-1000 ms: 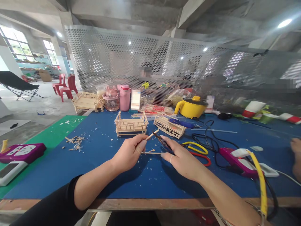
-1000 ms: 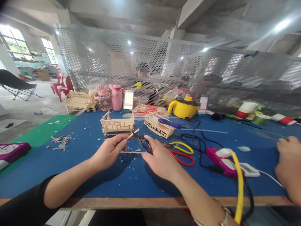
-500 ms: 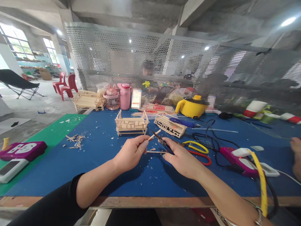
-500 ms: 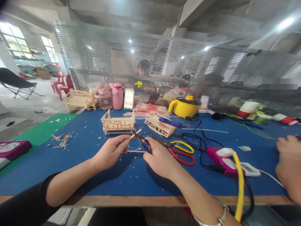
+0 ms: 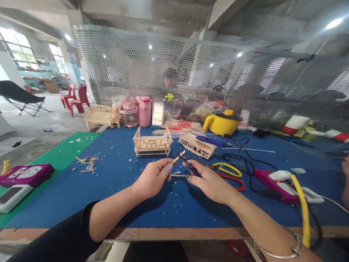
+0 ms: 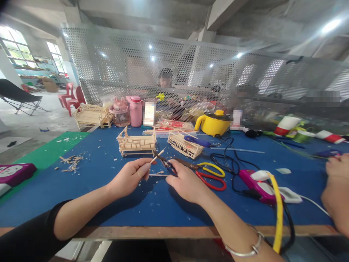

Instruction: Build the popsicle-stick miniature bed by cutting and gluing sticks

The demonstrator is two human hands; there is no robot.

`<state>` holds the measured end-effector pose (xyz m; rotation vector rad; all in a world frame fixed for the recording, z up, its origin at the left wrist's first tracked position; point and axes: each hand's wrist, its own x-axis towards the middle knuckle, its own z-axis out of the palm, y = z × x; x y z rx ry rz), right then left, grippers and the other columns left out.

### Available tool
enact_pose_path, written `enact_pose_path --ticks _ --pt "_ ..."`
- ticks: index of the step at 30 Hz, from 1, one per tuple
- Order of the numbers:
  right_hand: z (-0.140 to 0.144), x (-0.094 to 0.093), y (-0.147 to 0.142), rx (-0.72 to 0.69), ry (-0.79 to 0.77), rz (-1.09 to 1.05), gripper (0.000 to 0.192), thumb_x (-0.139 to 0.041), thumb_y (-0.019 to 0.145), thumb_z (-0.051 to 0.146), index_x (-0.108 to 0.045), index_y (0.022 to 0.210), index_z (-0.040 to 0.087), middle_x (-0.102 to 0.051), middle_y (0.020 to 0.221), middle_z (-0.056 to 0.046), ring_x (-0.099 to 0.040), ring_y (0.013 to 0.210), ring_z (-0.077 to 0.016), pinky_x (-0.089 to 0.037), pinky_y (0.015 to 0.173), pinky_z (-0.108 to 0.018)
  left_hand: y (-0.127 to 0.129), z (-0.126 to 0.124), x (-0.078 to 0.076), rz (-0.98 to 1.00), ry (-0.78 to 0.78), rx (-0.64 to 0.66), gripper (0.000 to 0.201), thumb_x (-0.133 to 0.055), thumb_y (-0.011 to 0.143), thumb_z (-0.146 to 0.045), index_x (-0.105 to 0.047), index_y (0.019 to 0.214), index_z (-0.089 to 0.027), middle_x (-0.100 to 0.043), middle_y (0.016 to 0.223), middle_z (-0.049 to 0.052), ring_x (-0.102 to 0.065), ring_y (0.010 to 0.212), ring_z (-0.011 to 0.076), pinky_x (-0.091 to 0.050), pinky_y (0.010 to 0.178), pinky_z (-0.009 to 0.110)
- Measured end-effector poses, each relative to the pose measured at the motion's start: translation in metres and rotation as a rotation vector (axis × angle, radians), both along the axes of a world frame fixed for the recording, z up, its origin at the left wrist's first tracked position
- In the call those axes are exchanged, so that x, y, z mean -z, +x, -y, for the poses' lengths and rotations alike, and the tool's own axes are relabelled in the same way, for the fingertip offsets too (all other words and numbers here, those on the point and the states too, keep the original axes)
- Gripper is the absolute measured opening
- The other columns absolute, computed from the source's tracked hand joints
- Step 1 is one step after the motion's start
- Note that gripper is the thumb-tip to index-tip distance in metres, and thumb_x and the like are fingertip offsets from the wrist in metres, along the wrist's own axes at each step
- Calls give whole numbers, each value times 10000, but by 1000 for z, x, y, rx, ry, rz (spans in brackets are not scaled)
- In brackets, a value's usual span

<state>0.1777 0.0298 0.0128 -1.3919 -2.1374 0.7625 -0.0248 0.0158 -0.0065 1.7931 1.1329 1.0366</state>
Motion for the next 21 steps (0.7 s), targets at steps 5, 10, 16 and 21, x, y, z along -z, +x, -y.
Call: enact_pose_path --ticks 5,10,16,21 --pt "-4 2 9 20 -80 -2 508 -562 729 264 -519 1234 293 -586 1213 -5 -500 1138 -250 -328 1001 -401 -2 0 0 -2 -9 23 372 -364 897 -396 -614 1069 -181 -532 611 -36 -412 523 99 -347 540 226" --pt "-4 -2 11 7 -62 53 537 -540 744 269 -487 1278 273 -561 1264 -7 -492 1162 -239 -357 976 -353 -2 0 -1 -7 10 19 368 -370 893 -395 -636 1030 -182 -540 607 -30 -434 544 103 -353 553 227" --pt "0 -5 5 12 84 193 356 -471 772 231 -578 1111 245 -660 1048 -28 -585 980 -223 -423 837 -314 -2 -2 2 1 -25 18 384 -375 885 -414 -635 1042 -180 -546 607 -27 -416 524 99 -349 534 226" --pt "-6 5 -4 177 355 420 396 -490 706 173 -538 1099 154 -649 1013 -106 -592 915 -244 -413 776 -312 -2 -7 8 46 -88 12 404 -401 863 -446 -644 1016 -162 -536 575 -25 -389 494 91 -331 503 217"
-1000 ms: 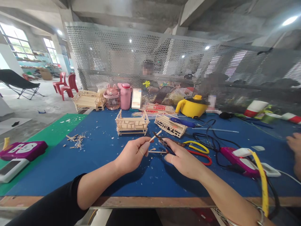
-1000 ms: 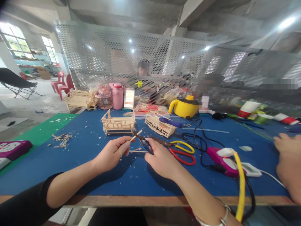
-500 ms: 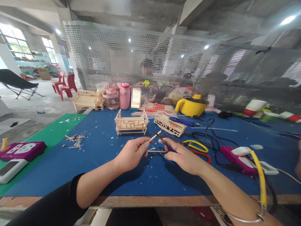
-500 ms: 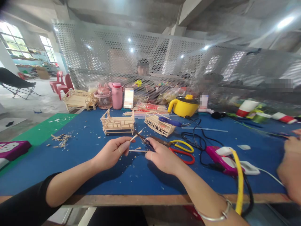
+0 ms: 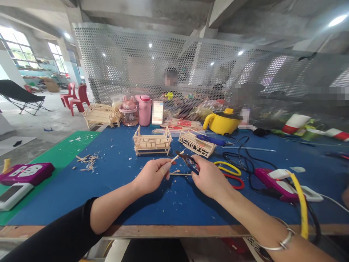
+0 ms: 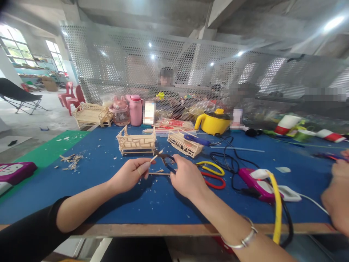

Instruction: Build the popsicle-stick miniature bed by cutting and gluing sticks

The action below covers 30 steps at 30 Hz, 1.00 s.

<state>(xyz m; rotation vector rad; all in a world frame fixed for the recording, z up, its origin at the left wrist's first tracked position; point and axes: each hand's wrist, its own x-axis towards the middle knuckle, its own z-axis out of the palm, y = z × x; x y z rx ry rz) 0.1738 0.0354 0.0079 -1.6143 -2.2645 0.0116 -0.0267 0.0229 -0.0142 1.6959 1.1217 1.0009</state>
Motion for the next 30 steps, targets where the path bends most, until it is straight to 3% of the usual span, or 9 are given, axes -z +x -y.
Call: enact_pose_path --ticks 4,7,9,12,15,17,19,23,30 --pt "-10 4 -5 86 240 258 384 -517 682 190 -547 1057 114 -621 970 -158 -550 953 -312 -375 802 -378 8 -2 4 110 -216 -57 384 -411 849 -417 -616 1033 -149 -513 559 -36 -320 417 75 -277 428 208" --pt "-15 0 -8 105 190 250 357 -518 666 201 -555 1015 136 -620 951 -145 -542 946 -303 -369 796 -371 9 -3 3 61 -260 -90 367 -393 853 -394 -621 1004 -149 -513 559 -35 -317 400 77 -268 418 213" --pt "-15 -5 -9 57 -44 70 288 -487 654 193 -566 931 173 -631 890 -96 -558 868 -243 -386 743 -318 2 -5 -2 -81 -110 -104 359 -387 859 -393 -645 954 -162 -530 567 -25 -386 447 97 -307 458 221" --pt "-11 -17 -6 -99 -594 -361 217 -439 619 212 -541 809 196 -566 667 -7 -522 618 -157 -394 593 -264 -18 -11 -11 -283 227 -139 333 -392 865 -368 -660 881 -172 -569 623 -7 -473 574 127 -358 559 236" --pt "-7 -29 -1 -133 -932 -592 246 -430 607 255 -532 818 181 -492 586 20 -473 514 -134 -403 539 -267 -36 -18 -18 -333 348 -270 338 -376 875 -374 -636 809 -168 -554 612 -10 -478 601 135 -365 589 242" --pt "-5 -33 1 -98 -872 -415 269 -446 619 269 -567 839 171 -556 649 -12 -524 587 -159 -414 578 -282 -41 -23 -20 -293 325 -344 339 -364 881 -383 -616 791 -175 -539 584 -20 -476 575 131 -367 577 239" --pt "-5 -33 -1 -41 -665 -77 358 -473 635 274 -604 949 163 -641 862 -80 -583 773 -223 -421 668 -313 -40 -25 -19 -265 291 -340 323 -366 880 -378 -610 800 -184 -549 577 -26 -485 561 129 -370 568 234" --pt "-6 -26 -11 56 -329 429 616 -485 689 298 -476 1280 126 -550 1204 -189 -500 1100 -337 -362 868 -427 -31 -22 -13 -299 280 -246 320 -371 876 -368 -592 728 -188 -571 601 -15 -498 578 133 -363 554 232" --pt "-8 -14 -14 20 -156 565 717 -475 701 290 -359 1384 104 -529 1197 -194 -419 1174 -340 -129 1014 -557 -31 -22 -6 -331 124 -178 305 -377 861 -382 -605 788 -193 -609 661 -2 -494 568 138 -345 527 239"
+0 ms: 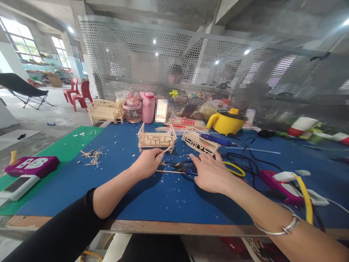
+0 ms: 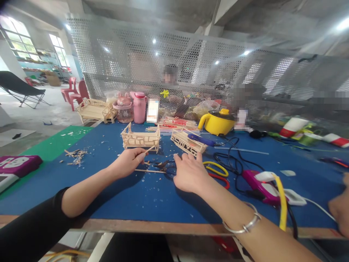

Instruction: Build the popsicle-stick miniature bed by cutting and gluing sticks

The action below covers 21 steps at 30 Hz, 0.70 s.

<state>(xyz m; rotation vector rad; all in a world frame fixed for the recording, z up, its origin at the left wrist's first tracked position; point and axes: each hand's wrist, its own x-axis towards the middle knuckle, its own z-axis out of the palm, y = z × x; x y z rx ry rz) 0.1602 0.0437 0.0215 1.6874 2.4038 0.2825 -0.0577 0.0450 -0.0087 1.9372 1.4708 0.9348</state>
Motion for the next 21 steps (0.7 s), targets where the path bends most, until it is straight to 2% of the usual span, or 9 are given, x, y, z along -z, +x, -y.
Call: enact_pose_path --ticks 6,10,13,17,21 --pt "5 0 -5 -51 147 11 731 -508 653 253 -394 1356 88 -544 1145 -201 -431 1124 -348 -29 1024 -611 12 1 6 -45 90 10 286 -517 780 -458 -613 782 -189 -510 584 -23 -449 549 134 -312 516 237" --pt "9 0 -13 -84 220 19 729 -532 651 274 -406 1346 93 -559 1111 -190 -442 1096 -343 14 1037 -603 26 -2 10 -92 69 -53 341 -586 715 -515 -627 794 -186 -563 615 1 -493 565 152 -304 518 243" --pt "10 1 -14 -91 227 11 732 -547 650 281 -408 1345 99 -566 1096 -185 -451 1092 -341 15 1037 -602 29 -6 14 -150 62 -92 284 -571 740 -462 -629 806 -191 -606 670 24 -524 602 166 -316 537 246" --pt "9 -3 -5 -51 163 6 716 -536 663 270 -414 1346 93 -557 1146 -203 -452 1124 -356 -8 1028 -621 21 -9 14 -148 71 -72 224 -490 808 -368 -626 799 -191 -615 676 29 -526 611 167 -335 562 250" --pt "6 -11 9 74 -57 -74 680 -477 737 304 -360 1387 140 -488 1306 -186 -396 1239 -352 -151 1031 -584 16 -4 8 26 78 -55 320 -372 876 -367 -630 838 -182 -615 692 22 -525 629 158 -361 589 249"
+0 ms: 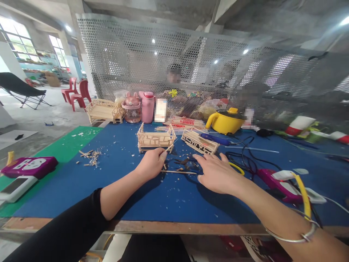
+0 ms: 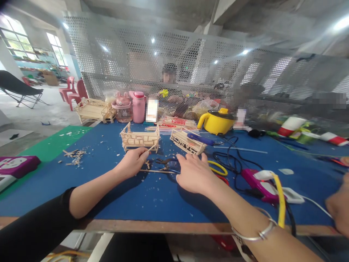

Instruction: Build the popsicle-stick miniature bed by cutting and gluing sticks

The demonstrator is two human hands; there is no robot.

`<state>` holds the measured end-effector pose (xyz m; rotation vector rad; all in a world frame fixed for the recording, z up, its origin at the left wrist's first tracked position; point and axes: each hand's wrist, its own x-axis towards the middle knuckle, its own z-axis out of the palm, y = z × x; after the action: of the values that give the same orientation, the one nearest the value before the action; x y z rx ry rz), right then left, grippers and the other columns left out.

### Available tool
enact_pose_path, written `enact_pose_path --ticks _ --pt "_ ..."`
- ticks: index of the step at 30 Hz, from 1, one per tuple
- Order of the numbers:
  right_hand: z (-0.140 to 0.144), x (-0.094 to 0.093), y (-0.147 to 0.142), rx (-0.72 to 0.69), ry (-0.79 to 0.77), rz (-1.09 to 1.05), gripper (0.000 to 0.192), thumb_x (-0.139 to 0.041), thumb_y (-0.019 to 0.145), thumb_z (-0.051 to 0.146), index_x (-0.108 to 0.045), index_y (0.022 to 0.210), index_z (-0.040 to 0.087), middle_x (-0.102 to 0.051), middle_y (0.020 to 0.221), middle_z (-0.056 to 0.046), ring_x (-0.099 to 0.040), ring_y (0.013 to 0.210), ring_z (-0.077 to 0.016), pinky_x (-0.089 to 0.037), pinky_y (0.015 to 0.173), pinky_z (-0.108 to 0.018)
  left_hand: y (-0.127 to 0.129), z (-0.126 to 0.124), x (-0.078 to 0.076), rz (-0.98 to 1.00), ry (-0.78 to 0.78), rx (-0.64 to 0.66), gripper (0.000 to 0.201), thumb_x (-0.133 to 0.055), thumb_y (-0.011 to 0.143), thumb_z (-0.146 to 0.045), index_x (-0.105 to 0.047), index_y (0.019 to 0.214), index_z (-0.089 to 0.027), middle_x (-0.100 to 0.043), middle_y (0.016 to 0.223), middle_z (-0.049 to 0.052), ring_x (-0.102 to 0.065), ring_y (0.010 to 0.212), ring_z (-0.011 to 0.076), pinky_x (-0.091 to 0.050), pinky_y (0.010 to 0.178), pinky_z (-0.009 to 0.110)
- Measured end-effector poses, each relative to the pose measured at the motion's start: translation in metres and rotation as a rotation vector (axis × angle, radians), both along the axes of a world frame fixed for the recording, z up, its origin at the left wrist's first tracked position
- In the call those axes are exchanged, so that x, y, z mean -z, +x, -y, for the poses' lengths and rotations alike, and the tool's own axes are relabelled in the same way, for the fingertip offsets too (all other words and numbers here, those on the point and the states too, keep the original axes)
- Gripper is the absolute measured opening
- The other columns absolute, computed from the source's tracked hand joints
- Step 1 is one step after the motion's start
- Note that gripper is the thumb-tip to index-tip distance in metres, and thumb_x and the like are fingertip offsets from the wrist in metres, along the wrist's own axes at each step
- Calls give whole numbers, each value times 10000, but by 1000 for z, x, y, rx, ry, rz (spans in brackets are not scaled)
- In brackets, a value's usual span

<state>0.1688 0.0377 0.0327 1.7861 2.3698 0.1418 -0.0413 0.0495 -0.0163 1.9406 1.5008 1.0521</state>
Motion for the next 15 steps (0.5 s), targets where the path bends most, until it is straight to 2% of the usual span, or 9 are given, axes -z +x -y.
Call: enact_pose_path --ticks 3,6,10,15 --pt "0 -4 5 72 -110 -114 649 -459 755 302 -363 1385 177 -459 1360 -155 -412 1245 -339 -286 992 -505 4 7 -4 168 -65 41 348 -347 886 -394 -619 923 -181 -590 673 1 -505 597 139 -369 572 239" --pt "1 -5 5 36 -152 -287 620 -474 738 287 -414 1349 198 -496 1338 -124 -479 1191 -305 -367 936 -421 9 13 -4 287 -104 117 350 -358 883 -419 -601 953 -177 -547 639 -21 -462 554 117 -361 548 228" --pt "1 -5 3 -49 -199 -497 590 -483 718 248 -458 1306 213 -544 1292 -79 -519 1137 -254 -400 893 -331 12 13 0 401 -131 192 361 -372 877 -452 -586 961 -173 -517 608 -34 -402 502 98 -332 502 220" --pt "-1 -5 -1 -63 -225 -602 584 -490 687 207 -485 1271 219 -591 1223 -57 -529 1103 -247 -407 870 -310 11 11 2 495 -138 222 361 -386 874 -467 -577 958 -173 -495 594 -43 -366 478 82 -315 489 210"
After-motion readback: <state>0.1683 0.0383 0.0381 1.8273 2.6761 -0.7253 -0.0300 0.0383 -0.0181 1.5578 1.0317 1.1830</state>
